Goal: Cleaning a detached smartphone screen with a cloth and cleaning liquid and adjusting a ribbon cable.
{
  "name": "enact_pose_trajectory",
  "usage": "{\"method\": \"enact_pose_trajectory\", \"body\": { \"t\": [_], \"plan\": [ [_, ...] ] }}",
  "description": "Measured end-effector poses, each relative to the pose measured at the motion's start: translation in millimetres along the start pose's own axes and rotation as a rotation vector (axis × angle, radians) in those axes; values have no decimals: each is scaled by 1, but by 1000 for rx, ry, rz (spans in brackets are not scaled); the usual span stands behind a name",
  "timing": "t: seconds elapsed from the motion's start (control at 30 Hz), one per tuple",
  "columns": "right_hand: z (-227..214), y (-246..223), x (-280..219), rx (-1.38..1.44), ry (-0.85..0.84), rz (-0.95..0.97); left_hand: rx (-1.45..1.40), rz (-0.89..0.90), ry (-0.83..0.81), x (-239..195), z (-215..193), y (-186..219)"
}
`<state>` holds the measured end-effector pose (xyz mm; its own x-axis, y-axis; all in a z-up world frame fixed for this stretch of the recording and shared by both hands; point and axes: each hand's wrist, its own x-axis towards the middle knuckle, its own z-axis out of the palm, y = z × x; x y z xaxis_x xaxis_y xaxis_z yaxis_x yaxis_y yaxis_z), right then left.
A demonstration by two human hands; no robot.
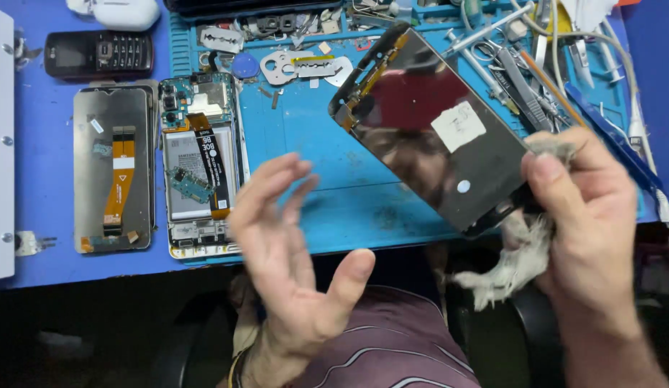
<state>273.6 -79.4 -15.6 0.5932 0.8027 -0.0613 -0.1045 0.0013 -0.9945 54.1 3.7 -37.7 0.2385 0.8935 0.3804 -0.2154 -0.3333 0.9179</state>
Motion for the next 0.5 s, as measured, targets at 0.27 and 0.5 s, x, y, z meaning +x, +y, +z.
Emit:
{"method": "enact_pose_trajectory", "body": {
  "t": [0.27, 0.5],
  "plan": [
    [51, 23, -40, -89, -140, -85, -552, -372, -99, 36, 19, -5],
    [26, 24, -33, -118, -144, -65, -338, -259, -147, 44, 12, -13]
  ]
}}
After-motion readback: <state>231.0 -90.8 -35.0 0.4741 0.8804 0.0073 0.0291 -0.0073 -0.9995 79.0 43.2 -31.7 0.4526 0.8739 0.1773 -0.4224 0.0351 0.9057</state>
